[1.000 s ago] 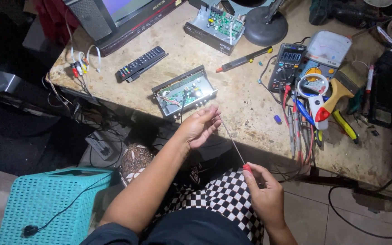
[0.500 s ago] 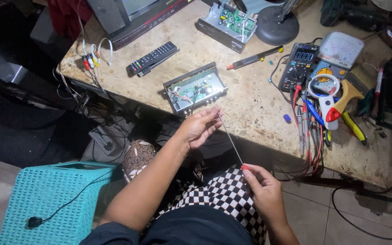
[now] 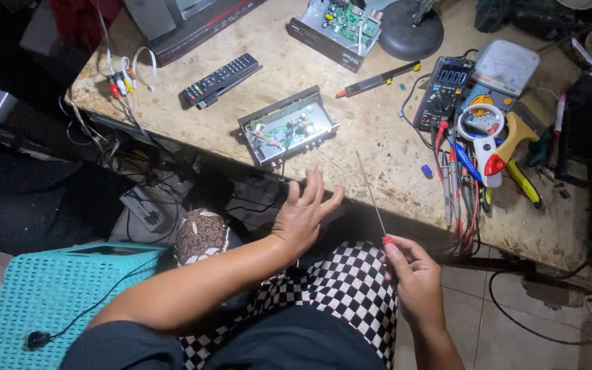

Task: Disassembling and testing an electronic device, likely a car head unit, using a screwdriver and multimeter on a repair bench.

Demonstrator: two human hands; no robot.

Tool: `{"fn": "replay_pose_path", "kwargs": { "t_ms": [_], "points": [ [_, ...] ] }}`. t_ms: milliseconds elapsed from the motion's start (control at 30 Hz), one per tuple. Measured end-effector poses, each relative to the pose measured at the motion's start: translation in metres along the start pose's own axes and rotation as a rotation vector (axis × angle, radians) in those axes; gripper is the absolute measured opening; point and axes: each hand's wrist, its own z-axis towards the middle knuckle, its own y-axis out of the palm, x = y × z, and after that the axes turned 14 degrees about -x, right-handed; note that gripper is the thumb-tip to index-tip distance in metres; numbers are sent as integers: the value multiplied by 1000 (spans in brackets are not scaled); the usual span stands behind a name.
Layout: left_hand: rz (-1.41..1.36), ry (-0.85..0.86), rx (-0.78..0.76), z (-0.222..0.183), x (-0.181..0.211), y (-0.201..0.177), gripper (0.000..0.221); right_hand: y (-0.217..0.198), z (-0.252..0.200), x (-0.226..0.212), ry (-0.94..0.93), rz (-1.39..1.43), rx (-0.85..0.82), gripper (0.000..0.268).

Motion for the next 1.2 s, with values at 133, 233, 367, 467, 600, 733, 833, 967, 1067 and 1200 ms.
{"fn": "replay_pose_path", "kwargs": {
  "t_ms": [133, 233, 367, 467, 600, 733, 833, 967, 1067, 1200],
  "points": [
    [439, 85, 222, 5, -8, -2, 72, -2, 1, -1, 48, -9, 16, 25],
    [499, 160, 251, 1, -6, 0, 72, 2, 1, -2, 51, 22, 36, 23],
    [-199, 487, 507, -27, -23, -17, 68, 1, 4, 11, 34, 80, 53, 20],
    [-1736, 361, 63, -45, -22, -38, 34, 0, 2, 0, 66, 34, 45, 24],
    [-2395, 128, -80, -48, -30, -24, 40, 0, 4, 5, 43, 16, 27, 23],
    [-2461, -117, 15, -49, -34, -6, 35, 7, 9, 8, 6, 7, 16, 22],
    [-2487, -517, 272, -33, -37, 32, 34, 15, 8, 4, 11, 10, 13, 22],
    [-2458, -1108, 501, -15, -81, 47, 65, 24, 5, 2, 29, -13, 27, 22],
    [-2627, -1292, 641, 11, -107, 74, 65, 27, 5, 4, 45, -37, 23, 22],
    [-2792, -1188, 687, 21, -121, 57, 74, 36, 3, -6, 51, -139, 36, 22]
  ]
}}
